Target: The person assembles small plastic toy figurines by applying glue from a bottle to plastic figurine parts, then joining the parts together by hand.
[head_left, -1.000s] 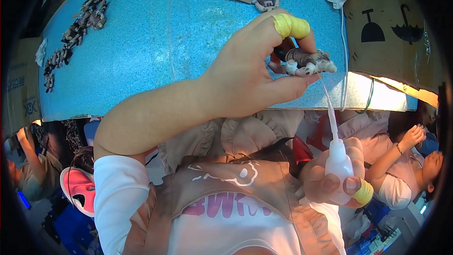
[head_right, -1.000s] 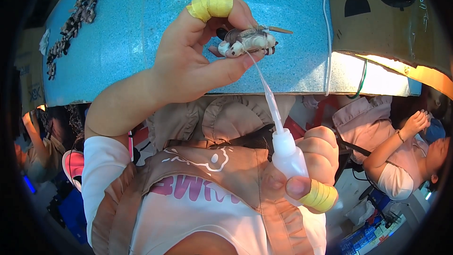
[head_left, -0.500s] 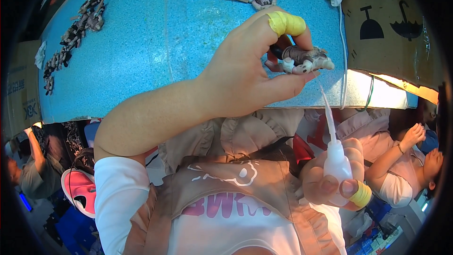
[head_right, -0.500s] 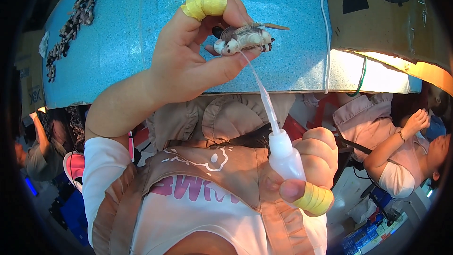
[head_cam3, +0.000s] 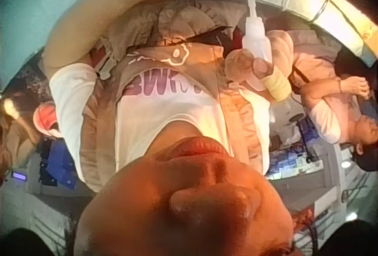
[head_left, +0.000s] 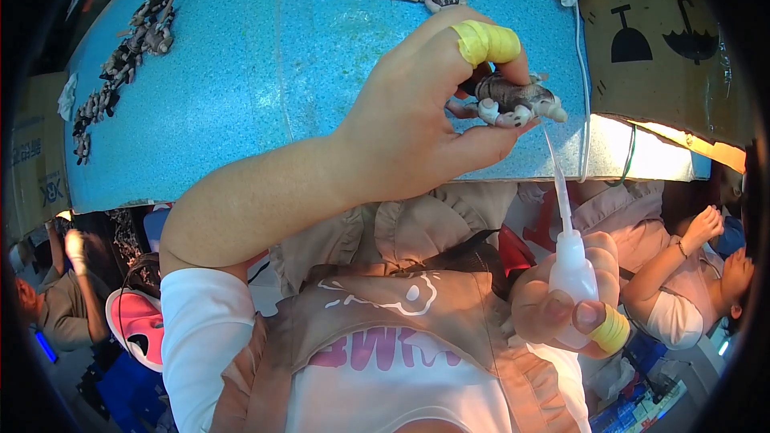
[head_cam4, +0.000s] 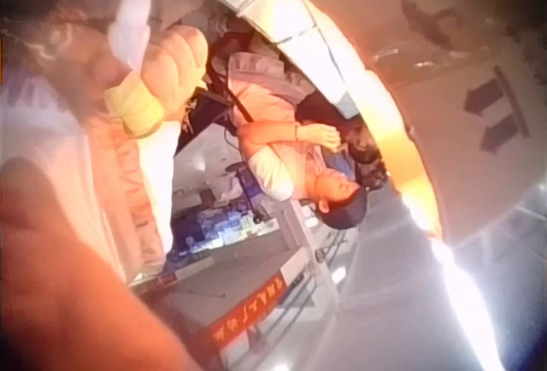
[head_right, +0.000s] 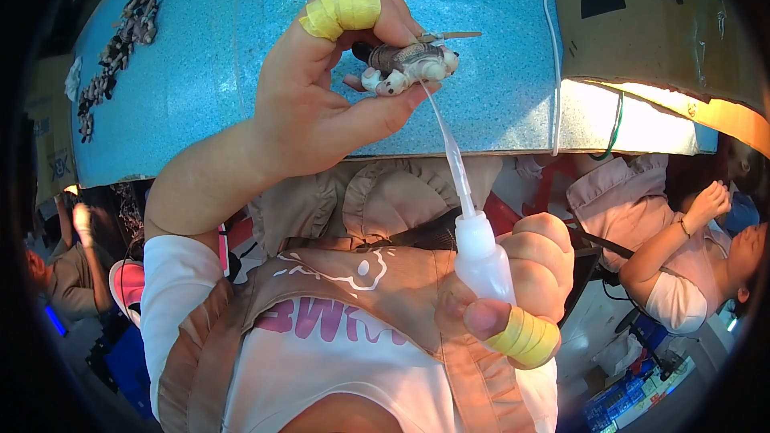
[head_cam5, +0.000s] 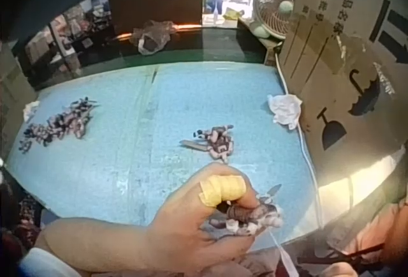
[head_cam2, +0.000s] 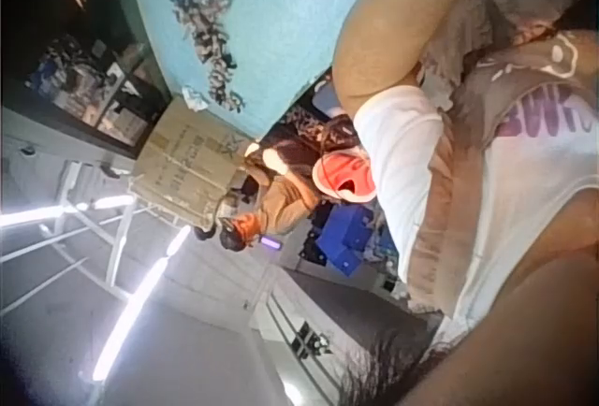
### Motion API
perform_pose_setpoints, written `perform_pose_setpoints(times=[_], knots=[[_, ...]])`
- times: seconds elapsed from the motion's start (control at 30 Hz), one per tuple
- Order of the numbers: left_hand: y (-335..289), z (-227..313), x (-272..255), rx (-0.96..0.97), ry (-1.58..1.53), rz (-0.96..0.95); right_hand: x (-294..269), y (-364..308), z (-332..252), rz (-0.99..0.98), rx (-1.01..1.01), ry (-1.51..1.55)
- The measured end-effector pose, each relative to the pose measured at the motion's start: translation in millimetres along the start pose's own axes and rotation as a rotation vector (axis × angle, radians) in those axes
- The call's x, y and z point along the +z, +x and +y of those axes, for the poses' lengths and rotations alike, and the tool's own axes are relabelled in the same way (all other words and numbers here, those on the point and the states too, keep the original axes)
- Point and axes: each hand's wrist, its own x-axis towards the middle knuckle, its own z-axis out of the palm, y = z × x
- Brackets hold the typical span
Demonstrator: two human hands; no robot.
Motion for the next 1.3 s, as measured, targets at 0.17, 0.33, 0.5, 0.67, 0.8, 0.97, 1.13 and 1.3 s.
perform_pose_setpoints(times=[0.17, 0.33, 0.5, 0.67, 0.8, 0.97, 1.13, 1.3], knots=[[0.3, -1.8, 1.9, 0.063, -0.013, 0.041, 2.0, 3.6, -1.5, 0.001, 0.002, 0.035], [0.7, -3.4, -0.1, 0.089, 0.025, 0.017, -2.4, 3.5, -1.0, -0.037, 0.025, 0.077], [0.1, -1.7, -1.7, 0.042, 0.004, -0.001, 3.0, 4.1, -2.6, 0.011, 0.000, 0.029], [-0.2, -5.1, -0.4, 0.089, -0.031, -0.017, 1.4, 2.6, -1.4, 0.145, 0.030, 0.014], [-0.3, -3.9, -2.0, 0.086, -0.022, -0.048, 2.0, 3.4, -0.8, 0.110, 0.016, 0.032], [-1.7, -4.0, -3.6, 0.063, -0.014, -0.071, 0.3, 2.1, 2.3, 0.059, -0.002, 0.027], [-0.4, -2.9, -3.2, 0.098, 0.017, -0.066, -2.4, 4.3, 2.9, 0.009, 0.007, 0.025], [-1.3, -3.3, -3.4, 0.069, 0.015, -0.070, 2.6, 2.2, 1.5, 0.067, 0.014, 0.012]])
